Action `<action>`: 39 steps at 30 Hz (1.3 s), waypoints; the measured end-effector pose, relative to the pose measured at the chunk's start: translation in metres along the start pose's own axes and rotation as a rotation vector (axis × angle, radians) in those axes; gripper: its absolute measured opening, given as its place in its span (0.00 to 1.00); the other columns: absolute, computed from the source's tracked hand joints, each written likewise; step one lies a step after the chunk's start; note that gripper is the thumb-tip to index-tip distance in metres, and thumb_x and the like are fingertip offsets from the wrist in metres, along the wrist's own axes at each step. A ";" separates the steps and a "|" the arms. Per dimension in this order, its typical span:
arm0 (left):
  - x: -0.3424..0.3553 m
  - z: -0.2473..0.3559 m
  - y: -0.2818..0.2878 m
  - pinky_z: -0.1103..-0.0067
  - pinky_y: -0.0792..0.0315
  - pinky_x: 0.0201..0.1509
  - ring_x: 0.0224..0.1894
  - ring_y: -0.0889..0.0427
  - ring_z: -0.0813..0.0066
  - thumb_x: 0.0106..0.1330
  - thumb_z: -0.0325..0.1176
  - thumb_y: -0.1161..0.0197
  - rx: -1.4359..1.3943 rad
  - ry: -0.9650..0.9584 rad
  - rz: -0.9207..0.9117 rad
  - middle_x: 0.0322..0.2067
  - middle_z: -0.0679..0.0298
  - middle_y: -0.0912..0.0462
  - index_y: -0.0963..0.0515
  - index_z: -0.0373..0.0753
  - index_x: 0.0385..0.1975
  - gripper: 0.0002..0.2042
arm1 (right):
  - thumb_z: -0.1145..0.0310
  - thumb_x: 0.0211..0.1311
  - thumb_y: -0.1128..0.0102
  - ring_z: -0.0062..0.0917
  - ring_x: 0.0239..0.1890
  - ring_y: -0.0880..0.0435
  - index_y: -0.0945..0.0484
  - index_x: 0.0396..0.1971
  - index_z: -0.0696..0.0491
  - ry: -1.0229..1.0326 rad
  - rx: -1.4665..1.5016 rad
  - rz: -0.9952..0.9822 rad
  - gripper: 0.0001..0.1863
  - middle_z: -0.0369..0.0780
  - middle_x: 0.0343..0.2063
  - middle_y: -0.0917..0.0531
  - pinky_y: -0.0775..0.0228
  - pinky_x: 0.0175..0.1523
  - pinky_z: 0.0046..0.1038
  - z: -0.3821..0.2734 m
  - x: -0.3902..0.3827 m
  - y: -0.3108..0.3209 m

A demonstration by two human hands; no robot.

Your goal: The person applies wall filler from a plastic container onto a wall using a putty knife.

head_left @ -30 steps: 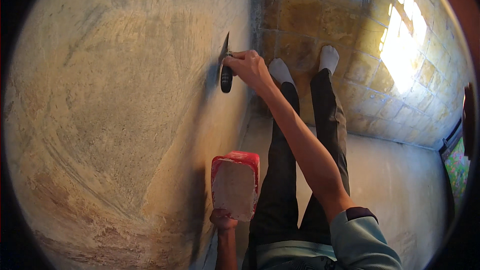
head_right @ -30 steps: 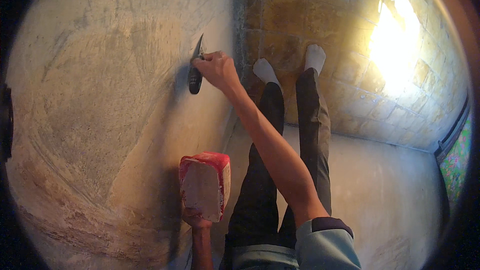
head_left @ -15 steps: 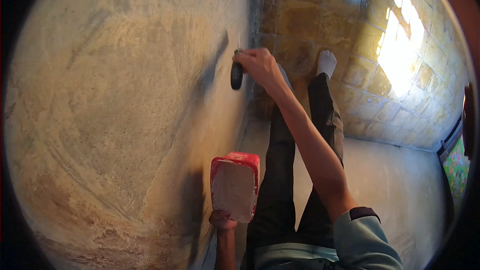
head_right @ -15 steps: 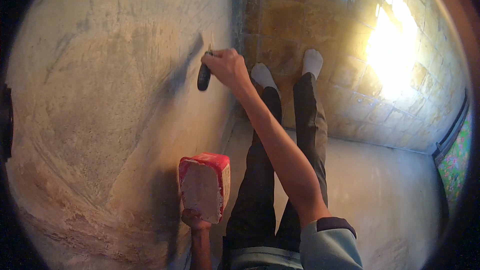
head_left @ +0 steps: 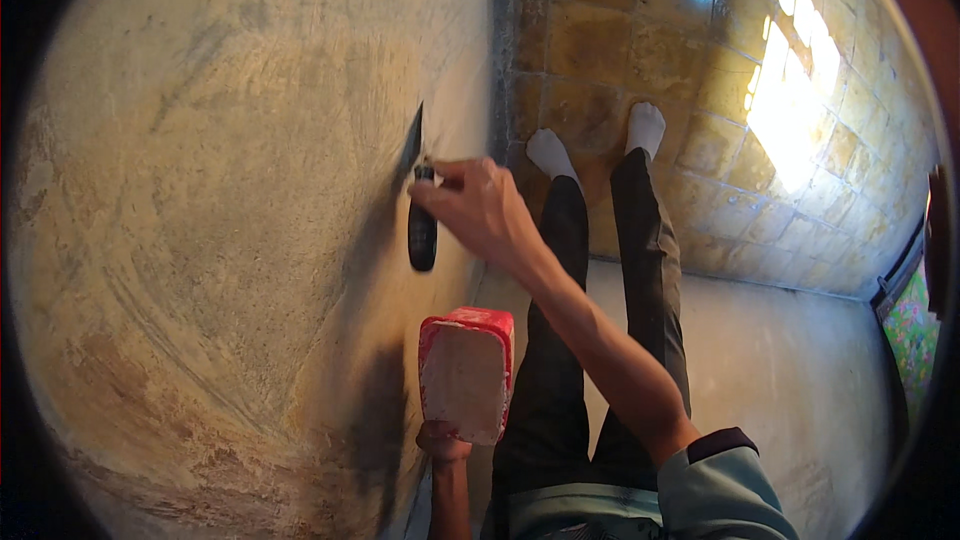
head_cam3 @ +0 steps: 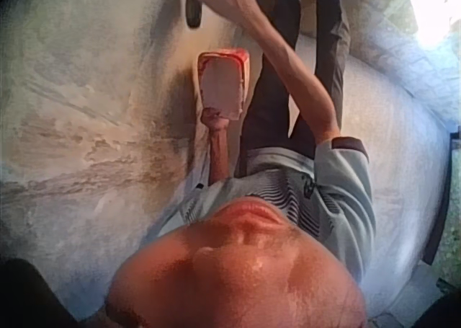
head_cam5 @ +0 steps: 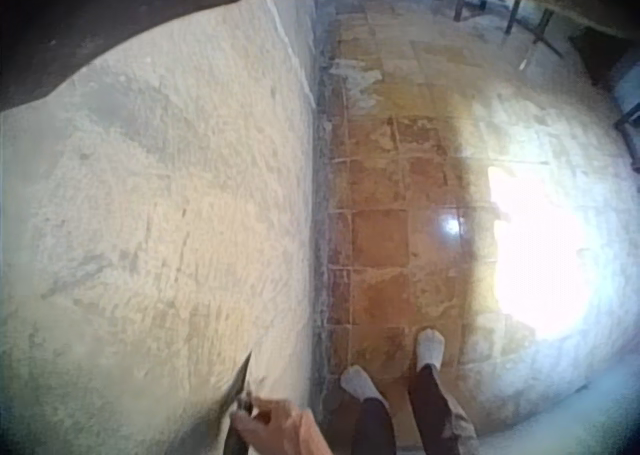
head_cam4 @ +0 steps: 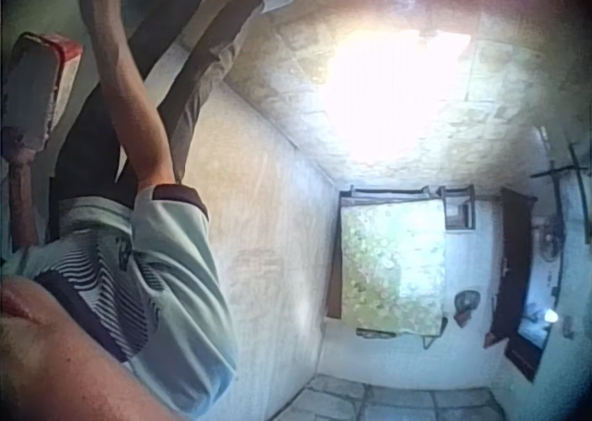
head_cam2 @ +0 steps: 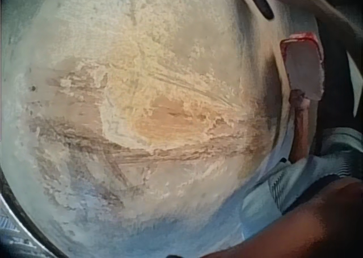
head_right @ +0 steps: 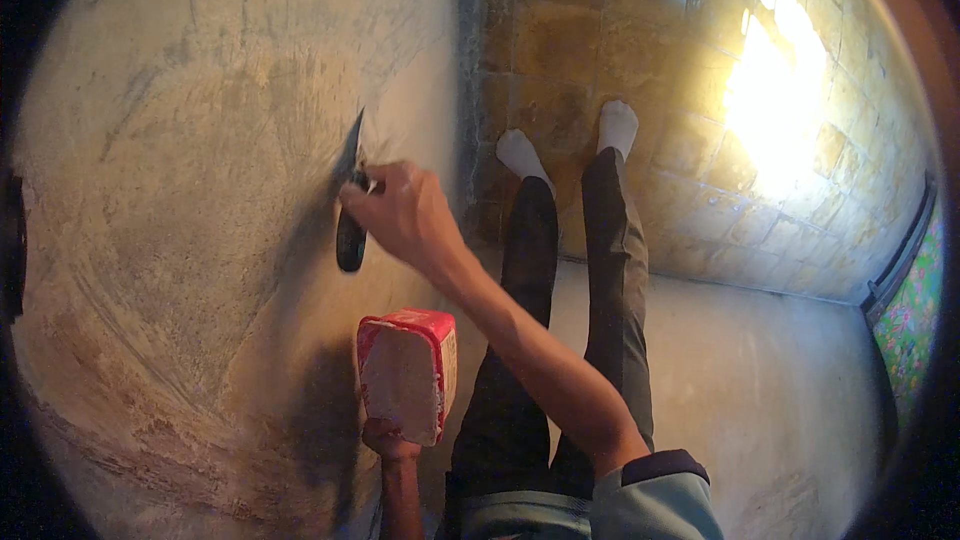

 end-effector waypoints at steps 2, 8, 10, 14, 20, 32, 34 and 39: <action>0.000 0.002 -0.003 0.65 0.35 0.65 0.59 0.29 0.56 0.41 0.30 0.47 0.000 -0.001 -0.009 0.54 0.55 0.26 0.32 0.33 0.58 0.35 | 0.58 0.54 0.38 0.15 0.23 0.28 0.19 0.37 0.64 -0.003 0.014 -0.041 0.22 0.43 0.13 0.31 0.33 0.30 0.28 -0.005 -0.018 -0.001; 0.001 0.001 -0.009 0.65 0.35 0.65 0.59 0.29 0.56 0.40 0.30 0.47 -0.015 -0.007 -0.008 0.54 0.55 0.27 0.32 0.33 0.58 0.35 | 0.58 0.54 0.40 0.15 0.25 0.27 0.20 0.30 0.62 0.001 -0.023 0.126 0.19 0.40 0.15 0.27 0.33 0.32 0.27 0.028 0.020 0.041; 0.003 -0.001 -0.007 0.65 0.35 0.65 0.59 0.29 0.56 0.40 0.30 0.47 -0.022 -0.009 0.000 0.54 0.54 0.27 0.32 0.33 0.58 0.36 | 0.58 0.54 0.40 0.16 0.25 0.25 0.19 0.30 0.62 0.003 -0.085 0.149 0.19 0.40 0.16 0.25 0.33 0.32 0.27 0.052 0.057 0.051; -0.002 0.007 0.001 0.65 0.35 0.65 0.59 0.29 0.56 0.39 0.31 0.47 -0.028 -0.034 0.032 0.54 0.54 0.27 0.32 0.33 0.59 0.36 | 0.56 0.52 0.41 0.24 0.23 0.22 0.19 0.27 0.61 -0.014 -0.018 0.168 0.20 0.44 0.17 0.22 0.30 0.34 0.30 0.076 0.098 0.042; -0.003 0.006 0.006 0.65 0.35 0.65 0.59 0.29 0.55 0.38 0.31 0.47 -0.056 -0.048 0.047 0.54 0.54 0.27 0.33 0.33 0.59 0.37 | 0.54 0.49 0.43 0.33 0.23 0.18 0.19 0.24 0.61 -0.033 0.015 0.141 0.21 0.50 0.17 0.21 0.27 0.36 0.34 0.082 0.105 0.021; -0.014 0.031 -0.047 0.67 0.34 0.64 0.58 0.29 0.57 0.36 0.32 0.48 0.126 -0.073 0.163 0.54 0.56 0.27 0.33 0.34 0.59 0.39 | 0.61 0.54 0.41 0.13 0.23 0.32 0.22 0.34 0.65 -0.063 -0.029 -0.109 0.19 0.41 0.14 0.30 0.34 0.31 0.27 0.018 -0.025 -0.007; -0.013 0.034 -0.059 0.65 0.30 0.60 0.56 0.28 0.55 0.40 0.28 0.47 -0.018 -0.105 0.063 0.54 0.55 0.28 0.32 0.35 0.57 0.34 | 0.61 0.53 0.41 0.13 0.24 0.31 0.21 0.34 0.64 -0.028 0.031 -0.067 0.19 0.41 0.15 0.29 0.34 0.31 0.26 0.021 -0.026 -0.001; -0.008 0.028 -0.060 0.65 0.30 0.61 0.56 0.28 0.55 0.40 0.28 0.47 -0.036 -0.092 0.050 0.54 0.55 0.28 0.32 0.35 0.57 0.35 | 0.58 0.52 0.42 0.22 0.22 0.24 0.21 0.31 0.62 0.054 -0.095 0.156 0.19 0.47 0.16 0.25 0.30 0.33 0.31 0.059 0.037 0.049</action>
Point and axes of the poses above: each hand's wrist, its own x-axis towards the middle knuckle, its own y-axis out of the back of the hand, z = x × y, the point moved 10 cm from there along x, towards the middle knuckle
